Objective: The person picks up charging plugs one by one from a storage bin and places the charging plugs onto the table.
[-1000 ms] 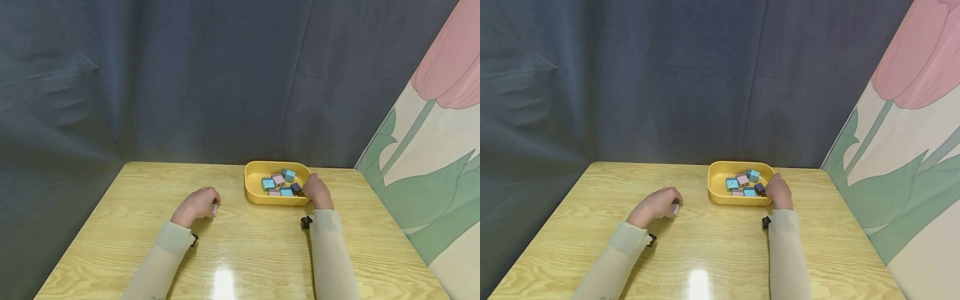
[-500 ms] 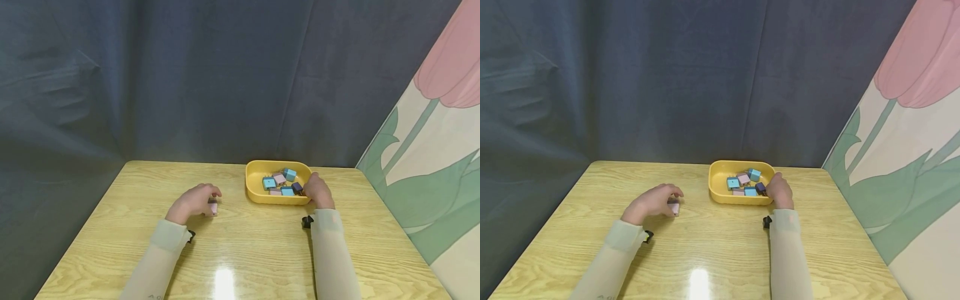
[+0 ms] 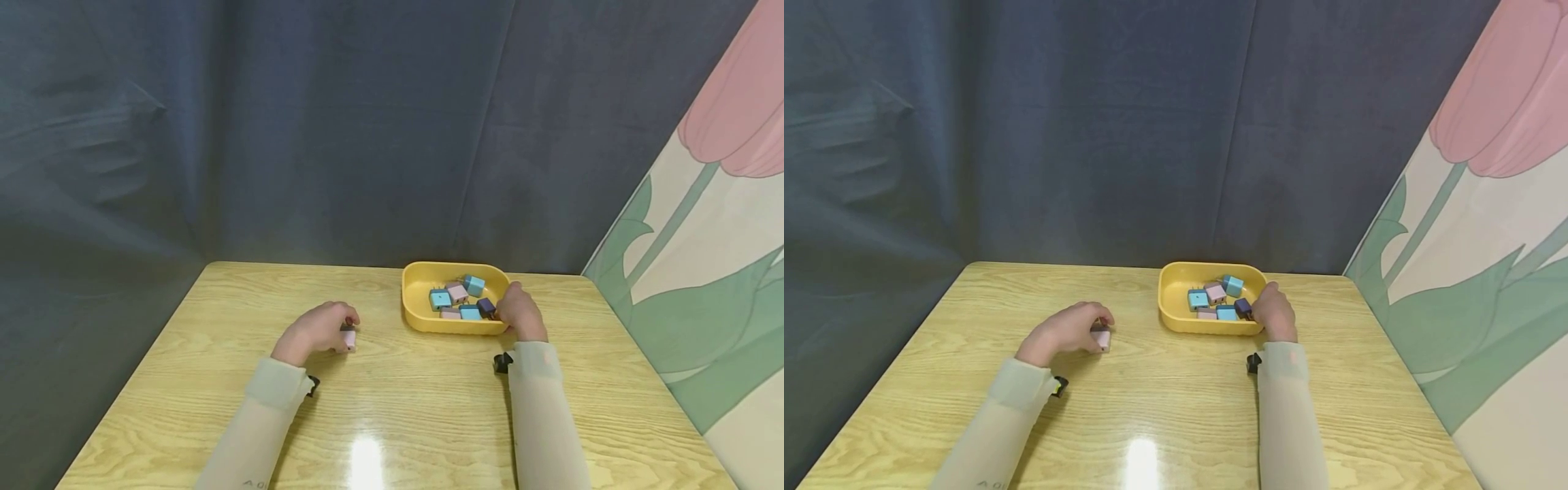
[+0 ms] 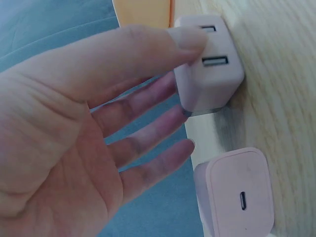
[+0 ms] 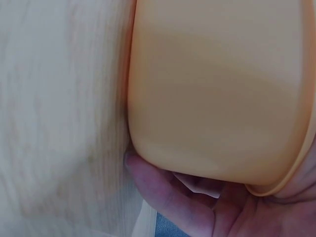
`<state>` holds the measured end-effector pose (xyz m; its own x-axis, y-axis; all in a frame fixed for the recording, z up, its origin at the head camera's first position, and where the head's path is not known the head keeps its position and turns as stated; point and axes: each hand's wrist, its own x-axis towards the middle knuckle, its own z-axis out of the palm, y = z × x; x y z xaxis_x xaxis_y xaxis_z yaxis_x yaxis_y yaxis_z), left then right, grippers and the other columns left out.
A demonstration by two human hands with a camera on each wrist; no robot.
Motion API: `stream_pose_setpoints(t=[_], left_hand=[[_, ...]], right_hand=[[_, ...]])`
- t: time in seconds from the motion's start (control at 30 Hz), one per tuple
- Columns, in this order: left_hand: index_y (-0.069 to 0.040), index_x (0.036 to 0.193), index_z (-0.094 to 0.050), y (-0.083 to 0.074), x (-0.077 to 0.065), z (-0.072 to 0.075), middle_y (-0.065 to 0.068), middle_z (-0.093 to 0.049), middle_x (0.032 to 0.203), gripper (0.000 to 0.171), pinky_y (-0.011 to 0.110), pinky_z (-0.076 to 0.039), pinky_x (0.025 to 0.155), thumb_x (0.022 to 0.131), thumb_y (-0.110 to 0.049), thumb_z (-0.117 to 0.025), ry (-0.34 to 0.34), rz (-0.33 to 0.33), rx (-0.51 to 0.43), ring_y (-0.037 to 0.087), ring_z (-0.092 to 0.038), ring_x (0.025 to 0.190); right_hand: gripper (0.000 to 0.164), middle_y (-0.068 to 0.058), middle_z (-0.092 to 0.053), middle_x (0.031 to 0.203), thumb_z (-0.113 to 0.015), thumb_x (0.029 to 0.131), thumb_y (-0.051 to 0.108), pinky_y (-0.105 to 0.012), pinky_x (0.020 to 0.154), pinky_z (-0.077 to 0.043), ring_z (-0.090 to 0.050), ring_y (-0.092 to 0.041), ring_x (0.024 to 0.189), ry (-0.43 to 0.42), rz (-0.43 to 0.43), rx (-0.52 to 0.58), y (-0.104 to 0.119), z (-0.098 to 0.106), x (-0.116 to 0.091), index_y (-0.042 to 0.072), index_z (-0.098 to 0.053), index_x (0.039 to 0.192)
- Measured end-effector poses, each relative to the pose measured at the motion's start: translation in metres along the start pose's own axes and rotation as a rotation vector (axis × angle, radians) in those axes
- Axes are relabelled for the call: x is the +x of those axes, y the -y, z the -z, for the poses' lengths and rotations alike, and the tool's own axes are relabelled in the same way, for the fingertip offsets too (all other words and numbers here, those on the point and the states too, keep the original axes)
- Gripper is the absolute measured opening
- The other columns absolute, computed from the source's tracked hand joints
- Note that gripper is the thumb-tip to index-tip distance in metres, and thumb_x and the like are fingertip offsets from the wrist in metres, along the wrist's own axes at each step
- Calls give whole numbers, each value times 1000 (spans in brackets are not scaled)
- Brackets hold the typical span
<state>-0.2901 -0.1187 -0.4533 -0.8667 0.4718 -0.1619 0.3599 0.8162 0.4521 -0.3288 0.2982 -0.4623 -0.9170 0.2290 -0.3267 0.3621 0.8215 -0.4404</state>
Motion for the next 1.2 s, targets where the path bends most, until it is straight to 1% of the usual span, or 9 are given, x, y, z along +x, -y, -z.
stream_pose_setpoints(t=[0.13, 0.37, 0.53, 0.63, 0.77, 0.87, 1.07, 1.2], left_hand=[[-11, 130, -75, 0, 0, 0, 9, -74, 133, 45, 41, -60, 97, 88, -7, -90, -2, -1, -2, 21, -69, 111], [-12, 137, -72, 1, 1, 1, 9, -73, 136, 52, 42, -60, 99, 88, -6, -90, -4, 3, 5, 22, -68, 115], [-14, 141, -70, 0, 0, 1, 9, -70, 142, 54, 43, -59, 101, 90, -10, -89, -8, 9, -7, 24, -67, 120], [-15, 143, -69, 0, -1, 1, 9, -67, 148, 54, 44, -57, 104, 92, -11, -87, -14, 9, -14, 26, -65, 126], [-15, 145, -68, -1, -2, 1, 8, -63, 154, 54, 48, -54, 114, 94, -12, -84, -24, 5, -20, 29, -59, 138], [-15, 145, -68, -2, -2, 1, 7, -62, 155, 51, 50, -51, 118, 96, -12, -82, -28, -2, -25, 30, -56, 142], [-16, 146, -67, -4, -2, 0, 6, -60, 157, 52, 51, -52, 117, 97, -17, -83, -35, -6, -11, 29, -56, 139], [-17, 146, -67, -6, -1, 1, 4, -60, 155, 52, 50, -53, 115, 96, -19, -83, -43, -12, 6, 28, -57, 138]], right_hand=[[53, -32, -59, 118, -44, 108, 7, -29, 63, -55, -65, -33, 91, 1, -6, 7, 0, 0, 0, -16, -24, 153], [53, -32, -59, 116, -43, 108, 6, -30, 62, -57, -66, -32, 87, -1, 3, 11, 0, 1, -1, -16, -25, 152], [52, -31, -59, 115, -43, 108, 6, -29, 62, -56, -65, -32, 86, -4, 2, 4, -1, 1, -1, -17, -25, 151], [53, -30, -60, 115, -44, 107, 6, -28, 61, -55, -65, -32, 87, -1, -1, 6, -1, 1, 1, -17, -25, 152], [53, -30, -60, 115, -43, 108, 6, -28, 61, -55, -65, -32, 87, 2, -5, 11, -1, 0, 3, -16, -25, 152], [52, -31, -60, 115, -42, 108, 6, -28, 61, -55, -65, -32, 87, 2, -4, 9, -2, 0, 3, -16, -25, 152], [53, -31, -60, 117, -44, 108, 7, -29, 62, -57, -65, -32, 88, -6, 7, 19, 0, 1, -2, -16, -25, 152], [56, -32, -60, 118, -44, 108, 6, -29, 62, -59, -66, -33, 88, -4, 12, 27, 1, 1, -5, -17, -23, 154]])
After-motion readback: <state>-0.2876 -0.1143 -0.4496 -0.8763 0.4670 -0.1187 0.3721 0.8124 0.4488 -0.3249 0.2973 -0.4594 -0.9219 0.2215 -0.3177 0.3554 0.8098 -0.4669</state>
